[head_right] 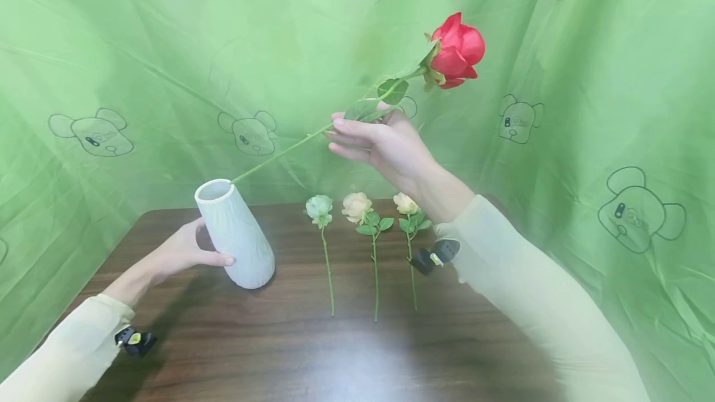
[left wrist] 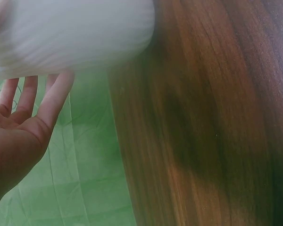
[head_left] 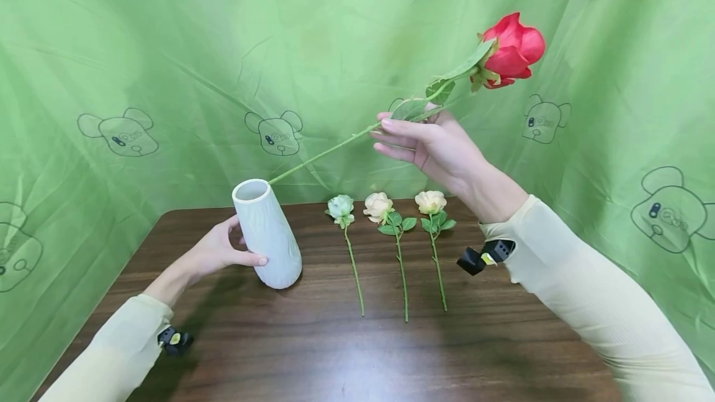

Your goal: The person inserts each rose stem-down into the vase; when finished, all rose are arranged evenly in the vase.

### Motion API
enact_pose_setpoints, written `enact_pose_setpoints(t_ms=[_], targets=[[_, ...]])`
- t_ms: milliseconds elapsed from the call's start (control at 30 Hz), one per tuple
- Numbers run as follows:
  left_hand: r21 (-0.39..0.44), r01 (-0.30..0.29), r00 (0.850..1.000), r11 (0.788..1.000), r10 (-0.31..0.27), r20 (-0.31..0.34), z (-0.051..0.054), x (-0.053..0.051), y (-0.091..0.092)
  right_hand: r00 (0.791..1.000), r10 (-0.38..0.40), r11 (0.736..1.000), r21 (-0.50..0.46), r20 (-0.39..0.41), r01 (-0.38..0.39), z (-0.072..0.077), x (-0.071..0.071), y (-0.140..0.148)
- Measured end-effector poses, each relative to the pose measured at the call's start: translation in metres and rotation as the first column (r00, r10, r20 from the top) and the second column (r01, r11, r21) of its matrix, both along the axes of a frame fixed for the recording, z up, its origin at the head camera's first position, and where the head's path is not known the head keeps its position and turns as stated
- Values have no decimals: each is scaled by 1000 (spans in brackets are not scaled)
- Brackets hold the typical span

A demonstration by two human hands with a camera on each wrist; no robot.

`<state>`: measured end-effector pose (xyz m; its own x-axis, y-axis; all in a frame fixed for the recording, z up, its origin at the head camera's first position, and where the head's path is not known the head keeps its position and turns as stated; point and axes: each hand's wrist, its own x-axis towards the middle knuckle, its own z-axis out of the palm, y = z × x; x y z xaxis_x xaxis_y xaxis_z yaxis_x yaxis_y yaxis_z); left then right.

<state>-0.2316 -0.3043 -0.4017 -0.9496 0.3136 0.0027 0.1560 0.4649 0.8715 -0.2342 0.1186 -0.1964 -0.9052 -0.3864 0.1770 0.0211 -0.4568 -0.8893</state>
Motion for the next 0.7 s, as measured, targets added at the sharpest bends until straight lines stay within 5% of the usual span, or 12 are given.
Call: enact_pose_setpoints(t_ms=[300,700], targets=[[-10,3,1000,1000,-3,-6,1,-2,-2,999,25,999,-29,-27,-25,1,-2,-18],[29,15,1000,999,-15,8,0,-1,1,997,69,993,102,-35,-65,-2,-11,-49]])
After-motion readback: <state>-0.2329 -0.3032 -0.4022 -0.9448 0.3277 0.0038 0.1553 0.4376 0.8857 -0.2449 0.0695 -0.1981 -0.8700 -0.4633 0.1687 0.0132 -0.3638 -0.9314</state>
